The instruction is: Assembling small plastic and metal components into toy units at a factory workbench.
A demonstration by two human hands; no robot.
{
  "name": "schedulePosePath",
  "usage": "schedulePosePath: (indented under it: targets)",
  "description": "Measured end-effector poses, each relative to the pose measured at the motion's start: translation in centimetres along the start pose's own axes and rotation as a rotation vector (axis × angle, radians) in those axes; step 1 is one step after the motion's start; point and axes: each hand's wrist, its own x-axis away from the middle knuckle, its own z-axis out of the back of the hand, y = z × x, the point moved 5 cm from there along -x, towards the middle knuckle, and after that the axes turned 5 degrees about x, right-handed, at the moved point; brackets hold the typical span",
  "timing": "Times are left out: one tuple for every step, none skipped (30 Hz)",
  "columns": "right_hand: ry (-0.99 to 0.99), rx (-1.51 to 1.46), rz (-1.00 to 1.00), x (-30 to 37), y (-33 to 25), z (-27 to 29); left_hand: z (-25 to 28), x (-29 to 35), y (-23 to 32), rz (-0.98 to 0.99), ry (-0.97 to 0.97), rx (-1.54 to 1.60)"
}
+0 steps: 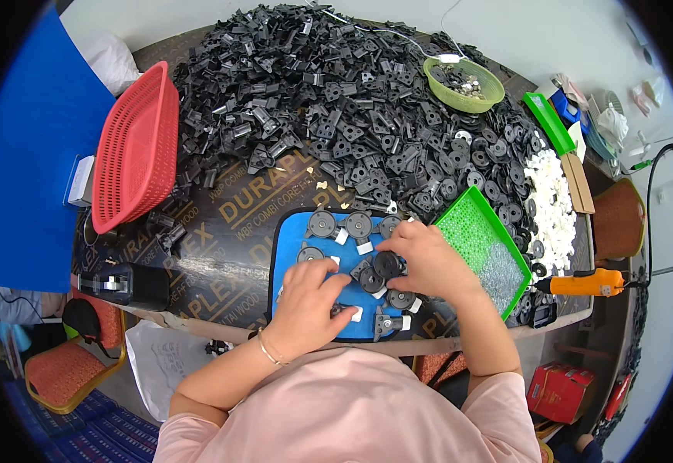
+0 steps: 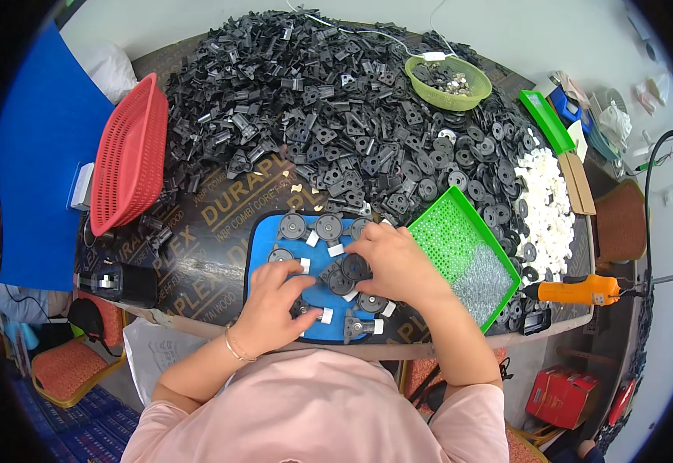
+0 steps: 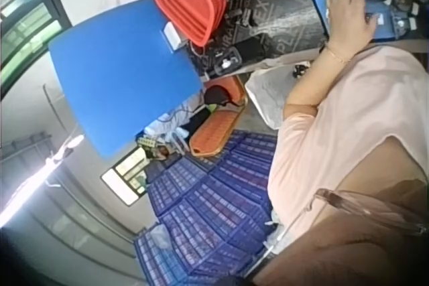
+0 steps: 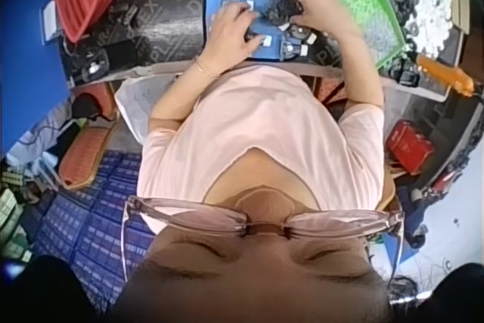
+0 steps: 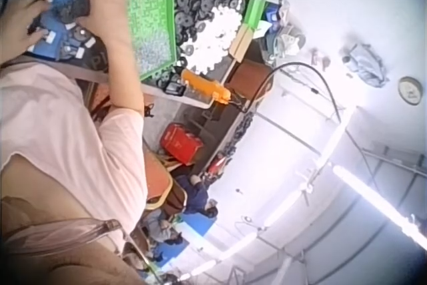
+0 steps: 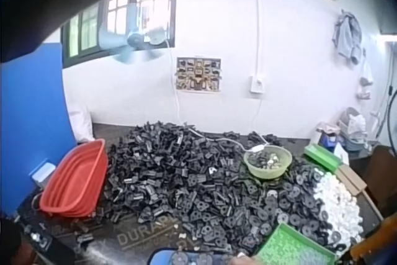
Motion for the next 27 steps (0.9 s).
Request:
schedulePosePath:
  targets:
    - [-0.006, 0.004, 0.001, 0.0, 0.1, -0.2, -0.2, -0.3, 0.2, -0.016, -0.013, -0.084]
    - [-0.013, 0.009, 0.002, -0.1, 0.1, -0.4, -0.5, -0.5, 0.2, -0.016, -0.012, -0.086]
    - [-0.012, 0.008, 0.003, 0.0, 0.1, -0.4, -0.8, -0.8, 0.3, -0.031, -0.011, -0.104]
    - [0.001, -0.004, 0.006, 0.0, 0.2, -0.4, -1.1, -1.1, 0.3, -0.047, -0.010, -0.123]
    - [0.014, -0.018, 0.011, 0.0, 0.1, -0.4, -1.3, -1.3, 0.3, -0.046, -0.010, -0.125]
    - [0.015, -0.019, 0.011, 0.1, 0.2, -0.2, -1.7, -1.6, 0.3, -0.059, -0.018, -0.124]
    - [0.088, -0.058, 0.000, 0.3, 0.4, 0.4, -2.0, -1.8, 0.4, -0.072, -0.027, -0.121]
    - [0.162, -0.098, -0.010, 0.5, 0.6, 0.9, -2.3, -1.9, 0.4, -0.071, -0.028, -0.124]
    - [0.163, -0.100, -0.010, 0.8, 0.8, 1.1, -2.6, -2.1, 0.3, -0.060, -0.043, -0.135]
    - [0.232, -0.166, -0.020, 1.2, 1.1, 1.5, -2.9, -2.2, 0.3, -0.049, -0.058, -0.146]
    - [0.300, -0.230, -0.031, 1.7, 1.4, 1.9, -3.1, -2.4, 0.3, -0.051, -0.060, -0.146]
    - [0.311, -0.333, -0.080, 2.1, 1.8, 1.8, -3.2, -2.5, 0.4, -0.060, -0.057, -0.148]
    - [0.313, -0.334, -0.083, 2.7, 1.7, 1.9, -3.3, -2.7, 0.4, -0.071, -0.053, -0.149]
    - [0.303, -0.400, -0.155, 3.3, 1.8, 2.1, -3.5, -2.8, 0.4, -0.073, -0.057, -0.148]
    - [0.292, -0.465, -0.226, 4.0, 2.1, 2.1, -3.6, -2.9, 0.5, -0.081, -0.070, -0.162]
    - [0.294, -0.467, -0.230, 4.7, 2.1, 2.1, -3.8, -2.9, 0.5, -0.089, -0.083, -0.176]
    - [0.275, -0.476, -0.257, 5.6, 2.2, 1.8, -3.8, -3.0, 0.5, -0.091, -0.086, -0.176]
    - [0.256, -0.485, -0.283, 6.4, 2.3, 1.6, -4.0, -3.0, 0.4, -0.095, -0.097, -0.183]
    - [0.258, -0.487, -0.285, 7.3, 2.1, 1.4, -4.0, -3.0, 0.4, -0.098, -0.108, -0.190]
    - [0.206, -0.368, -0.331, 8.3, 2.0, 1.0, -4.0, -3.1, 0.3, -0.102, -0.111, -0.190]
    - [0.153, -0.250, -0.373, 9.1, 1.9, 0.5, -3.8, -3.2, 0.0, -0.091, -0.098, -0.181]
    - [0.106, -0.158, -0.418, 9.8, 1.9, -0.2, -3.5, -3.2, -0.2, -0.081, -0.085, -0.172]
    - [0.108, -0.160, -0.423, 10.4, 1.7, -0.5, -3.2, -3.4, -0.4, -0.084, -0.089, -0.171]
    - [0.100, -0.088, -0.432, 10.9, 1.5, -0.8, -2.7, -3.8, -0.6, -0.092, -0.106, -0.155]
    - [0.092, -0.017, -0.441, 11.4, 1.4, -1.0, -2.3, -4.1, -0.8, -0.100, -0.124, -0.139]
    - [0.095, -0.019, -0.441, 11.7, 1.3, -1.3, -2.2, -4.3, -1.1, -0.086, -0.170, -0.144]
    - [0.094, -0.061, -0.470, 12.0, 1.4, -1.7, -2.1, -4.5, -1.3, -0.088, -0.172, -0.146]
